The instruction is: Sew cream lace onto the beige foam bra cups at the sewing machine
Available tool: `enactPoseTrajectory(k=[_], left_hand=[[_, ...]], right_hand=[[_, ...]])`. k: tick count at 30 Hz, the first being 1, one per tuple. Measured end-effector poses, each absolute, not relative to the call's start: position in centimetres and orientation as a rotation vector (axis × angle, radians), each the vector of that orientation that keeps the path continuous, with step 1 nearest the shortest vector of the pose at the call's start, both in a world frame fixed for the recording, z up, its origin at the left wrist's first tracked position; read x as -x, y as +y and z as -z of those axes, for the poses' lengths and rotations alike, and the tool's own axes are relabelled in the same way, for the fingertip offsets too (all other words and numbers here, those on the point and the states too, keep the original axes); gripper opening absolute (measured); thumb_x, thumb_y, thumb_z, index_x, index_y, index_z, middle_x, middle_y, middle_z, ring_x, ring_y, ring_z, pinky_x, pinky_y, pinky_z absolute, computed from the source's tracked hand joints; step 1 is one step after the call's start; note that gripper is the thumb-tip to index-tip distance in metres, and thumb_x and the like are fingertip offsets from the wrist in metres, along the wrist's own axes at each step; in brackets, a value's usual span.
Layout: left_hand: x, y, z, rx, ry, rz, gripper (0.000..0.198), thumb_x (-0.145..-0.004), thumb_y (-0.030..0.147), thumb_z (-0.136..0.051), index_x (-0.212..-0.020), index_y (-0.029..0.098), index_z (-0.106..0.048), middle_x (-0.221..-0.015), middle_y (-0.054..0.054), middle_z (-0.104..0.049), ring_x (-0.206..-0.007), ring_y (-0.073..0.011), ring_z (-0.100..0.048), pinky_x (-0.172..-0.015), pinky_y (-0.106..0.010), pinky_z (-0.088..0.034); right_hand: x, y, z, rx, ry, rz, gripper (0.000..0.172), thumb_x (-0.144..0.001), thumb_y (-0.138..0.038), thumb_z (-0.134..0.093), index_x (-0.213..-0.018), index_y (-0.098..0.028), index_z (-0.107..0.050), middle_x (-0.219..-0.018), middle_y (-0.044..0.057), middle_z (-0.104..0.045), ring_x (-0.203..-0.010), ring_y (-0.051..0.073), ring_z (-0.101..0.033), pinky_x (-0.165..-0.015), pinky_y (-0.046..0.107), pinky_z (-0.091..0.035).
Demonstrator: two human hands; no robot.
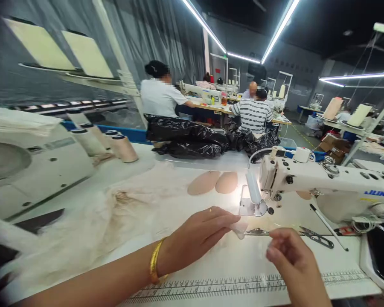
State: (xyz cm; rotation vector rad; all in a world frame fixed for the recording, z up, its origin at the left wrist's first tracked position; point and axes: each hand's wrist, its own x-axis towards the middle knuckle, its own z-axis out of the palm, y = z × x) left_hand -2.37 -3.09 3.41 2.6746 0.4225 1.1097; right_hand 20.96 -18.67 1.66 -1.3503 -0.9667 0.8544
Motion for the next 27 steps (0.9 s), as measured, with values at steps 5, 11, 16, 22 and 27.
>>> enactPoseTrajectory(k=[5, 11, 16, 22, 27], left_hand=[[1.9, -6.1, -2.4, -2.562, 0.318, -1.092, 0.043, -0.096, 0.004, -0.050, -0.132, 0.025, -0.063, -0.116, -0.007, -0.075, -0.102, -0.0199, -0.069, -0.092, -0.031, -0.052], [0.5, -11.6, 2.2, -1.551, 0.334, -0.604, 0.035, -0.086, 0.053, -0.076, -0.103, 0.022, -0.078, -0.096, -0.011, -0.076, -0.093, -0.0287, -0.071, -0.090, -0.040, -0.056], [-0.3, -12.3, -0.2, -0.761, 0.468, -0.732, 0.043, -0.094, 0.054, -0.067, -0.118, 0.020, -0.071, -0.118, -0.014, -0.072, -0.111, -0.0269, -0.068, -0.104, -0.039, -0.049], [-0.4, -11.1, -2.9, -0.603, 0.535, -0.808, 0.047, -0.076, 0.041, -0.088, -0.110, 0.014, -0.071, -0.109, -0.014, -0.074, -0.100, -0.0308, -0.070, -0.085, -0.035, -0.055], [-0.7, -10.3, -2.5, -0.434, 0.691, -0.790, 0.047, -0.078, 0.055, -0.083, -0.092, 0.013, -0.070, -0.095, -0.012, -0.075, -0.087, -0.0279, -0.070, -0.070, -0.032, -0.055]], right_hand=[[-17.7, -13.8, -1.9, 1.166, -0.865, -1.273, 0.063, -0.082, -0.064, -0.079, -0.128, -0.026, -0.057, -0.076, -0.003, -0.066, -0.072, 0.018, -0.065, -0.074, 0.033, -0.050], [-15.8, -13.2, 0.7, 1.062, -0.706, -1.168, 0.063, -0.078, -0.051, -0.087, -0.130, -0.029, -0.058, -0.077, -0.005, -0.060, -0.070, 0.014, -0.057, -0.071, 0.026, -0.048], [-14.2, -16.5, 3.2, 1.038, -0.680, -1.049, 0.063, -0.078, -0.052, -0.085, -0.130, -0.029, -0.059, -0.076, -0.003, -0.063, -0.070, 0.018, -0.061, -0.070, 0.029, -0.052], [-13.8, -17.6, 3.2, 1.069, -0.721, -1.088, 0.087, -0.073, -0.064, -0.084, -0.144, -0.029, -0.048, -0.080, 0.001, -0.069, -0.075, 0.024, -0.067, -0.077, 0.037, -0.056], [-14.1, -17.2, 3.0, 1.156, -0.818, -1.053, 0.076, -0.075, -0.066, -0.082, -0.136, -0.028, -0.057, -0.083, 0.003, -0.071, -0.077, 0.024, -0.068, -0.075, 0.034, -0.056]])
